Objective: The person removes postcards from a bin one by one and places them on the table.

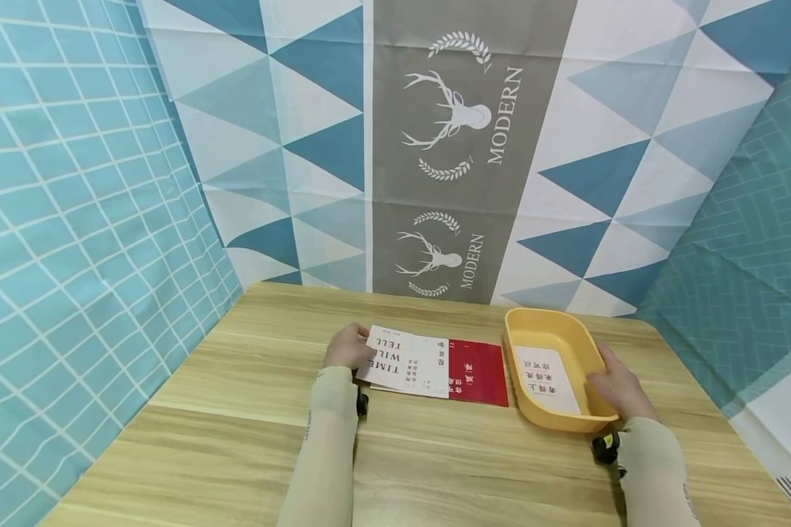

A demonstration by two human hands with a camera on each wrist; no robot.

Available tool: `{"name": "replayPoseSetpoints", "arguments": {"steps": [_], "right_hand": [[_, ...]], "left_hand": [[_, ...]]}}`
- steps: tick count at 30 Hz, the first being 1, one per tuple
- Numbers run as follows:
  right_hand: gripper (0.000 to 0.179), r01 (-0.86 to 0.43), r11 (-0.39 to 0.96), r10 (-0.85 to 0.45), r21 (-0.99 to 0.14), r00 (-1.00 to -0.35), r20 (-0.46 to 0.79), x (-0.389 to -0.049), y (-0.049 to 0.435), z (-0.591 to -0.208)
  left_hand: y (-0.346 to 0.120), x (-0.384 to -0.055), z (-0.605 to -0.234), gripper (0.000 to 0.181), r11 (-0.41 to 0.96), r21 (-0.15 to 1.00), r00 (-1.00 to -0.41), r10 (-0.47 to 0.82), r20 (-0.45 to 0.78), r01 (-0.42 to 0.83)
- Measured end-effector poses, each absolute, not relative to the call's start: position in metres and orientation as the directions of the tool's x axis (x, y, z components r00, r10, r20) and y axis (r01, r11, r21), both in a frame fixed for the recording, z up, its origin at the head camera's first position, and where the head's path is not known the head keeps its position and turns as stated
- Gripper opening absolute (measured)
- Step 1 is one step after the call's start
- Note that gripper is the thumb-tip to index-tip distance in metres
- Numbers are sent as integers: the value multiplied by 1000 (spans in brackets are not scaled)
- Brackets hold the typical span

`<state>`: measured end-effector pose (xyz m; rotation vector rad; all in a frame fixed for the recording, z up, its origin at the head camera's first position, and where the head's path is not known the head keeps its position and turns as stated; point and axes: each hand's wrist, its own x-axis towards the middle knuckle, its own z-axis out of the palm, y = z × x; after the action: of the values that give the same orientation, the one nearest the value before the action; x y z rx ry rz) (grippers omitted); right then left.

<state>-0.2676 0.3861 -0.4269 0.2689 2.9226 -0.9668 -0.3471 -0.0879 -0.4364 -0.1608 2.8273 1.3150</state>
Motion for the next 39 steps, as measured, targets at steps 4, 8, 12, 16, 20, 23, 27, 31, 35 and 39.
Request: {"name": "replayPoseSetpoints", "arguments": {"steps": [4, 8, 12, 16, 20, 23, 27, 31, 35, 39], "right_hand": [[72, 181, 790, 149, -586, -983, -104, -268, 386, -427], [72, 182, 791, 152, -584, -983, -100, -268, 386, -427], [72, 186, 790, 157, -584, -982, -102, -268, 386, -427], [72, 193, 785, 160, -589, -981, -109, -268, 385, -427], [73, 194, 785, 159, -588, -981, -112, -267, 385, -426], [73, 193, 786, 157, -587, -981, -112, -267, 385, -426], [73, 188, 787, 154, -587, -982, -107, -267, 384, -426], [73, 183, 786, 152, -591, -983, -103, -266, 384, -426], [73, 182, 786, 149, -590, -983, -105, -266, 384, -425], [73, 181, 786, 144, -591, -983, -111, -266, 384, -424]], "left_hand": [[-89, -346, -434, 41, 633, 769, -996, -80, -48, -89], [-89, -344, -429, 42, 631, 772, -996, -80, -34, -77], [-90, -342, -428, 41, 643, 762, -996, -79, -31, -75], [-90, -344, -431, 38, 662, 745, -995, -91, -39, -90], [-90, -346, -433, 40, 682, 724, -994, -105, -42, -103], [-90, -348, -435, 44, 688, 717, -992, -118, -48, -116], [-89, -349, -437, 48, 693, 710, -990, -130, -49, -126], [-88, -347, -437, 48, 696, 706, -989, -142, -43, -131], [-86, -344, -435, 48, 705, 696, -988, -150, -37, -133], [-86, -343, -434, 46, 720, 680, -987, -158, -35, -139]]}}
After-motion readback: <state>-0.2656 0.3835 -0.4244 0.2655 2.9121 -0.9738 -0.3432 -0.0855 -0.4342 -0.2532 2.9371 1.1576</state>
